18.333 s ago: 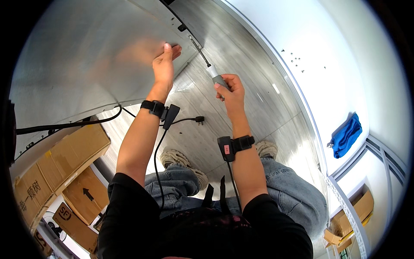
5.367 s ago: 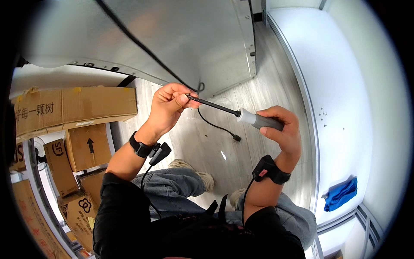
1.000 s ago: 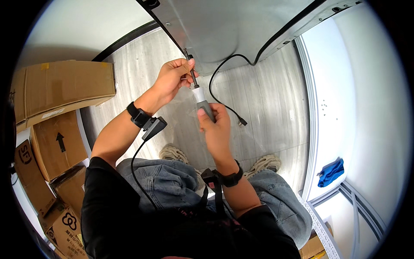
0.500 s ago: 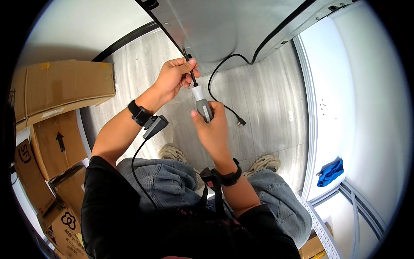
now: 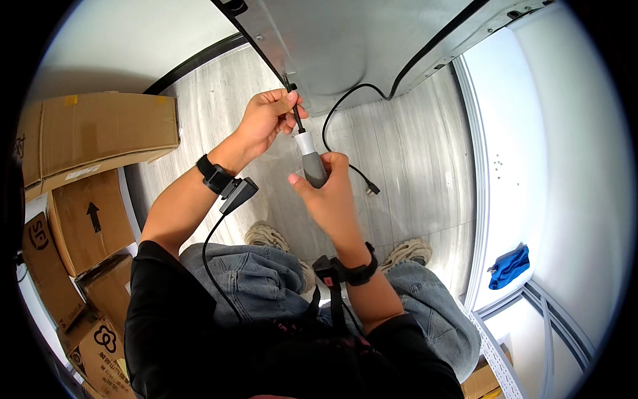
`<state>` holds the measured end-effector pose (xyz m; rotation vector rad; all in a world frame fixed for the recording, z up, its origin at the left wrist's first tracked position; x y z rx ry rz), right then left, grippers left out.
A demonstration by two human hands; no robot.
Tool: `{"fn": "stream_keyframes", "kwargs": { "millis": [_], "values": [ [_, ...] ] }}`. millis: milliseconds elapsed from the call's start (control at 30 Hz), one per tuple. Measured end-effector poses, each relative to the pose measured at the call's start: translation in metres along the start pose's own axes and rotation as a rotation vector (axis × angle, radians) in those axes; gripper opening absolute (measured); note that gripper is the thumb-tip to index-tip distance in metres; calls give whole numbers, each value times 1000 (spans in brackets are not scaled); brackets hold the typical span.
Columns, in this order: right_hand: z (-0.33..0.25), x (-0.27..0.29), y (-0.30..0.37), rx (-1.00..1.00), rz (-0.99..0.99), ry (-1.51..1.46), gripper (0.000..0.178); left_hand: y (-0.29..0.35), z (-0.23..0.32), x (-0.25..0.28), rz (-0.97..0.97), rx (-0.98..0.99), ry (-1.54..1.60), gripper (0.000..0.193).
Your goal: The person uses a manual screwdriver to fasten screws into the back panel of a white appliance. They repeatedly pick up screws, align them with holes, and turn the screwdriver to secure the panel.
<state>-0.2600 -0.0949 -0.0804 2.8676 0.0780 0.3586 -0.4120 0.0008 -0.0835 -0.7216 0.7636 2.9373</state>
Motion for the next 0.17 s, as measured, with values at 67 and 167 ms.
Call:
{"fn": "stream_keyframes", "kwargs": {
  "millis": [67, 167],
  "values": [
    [10, -2, 0, -36, -32, -79, 37, -1, -2, 0, 16, 1, -4, 22],
    [29, -9, -3, -514, -434, -739, 57, -4, -3, 3, -10, 8, -6, 21]
  ]
}}
Point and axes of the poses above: each hand's wrist, its own y-axis away from the middle knuckle, its own x-axis out of the back of the hand, z = x × y, the point moved 5 cm from there along -y, towards the middle knuckle, and after that the axes turned 9 degrees about y, right-handed, at the moved point
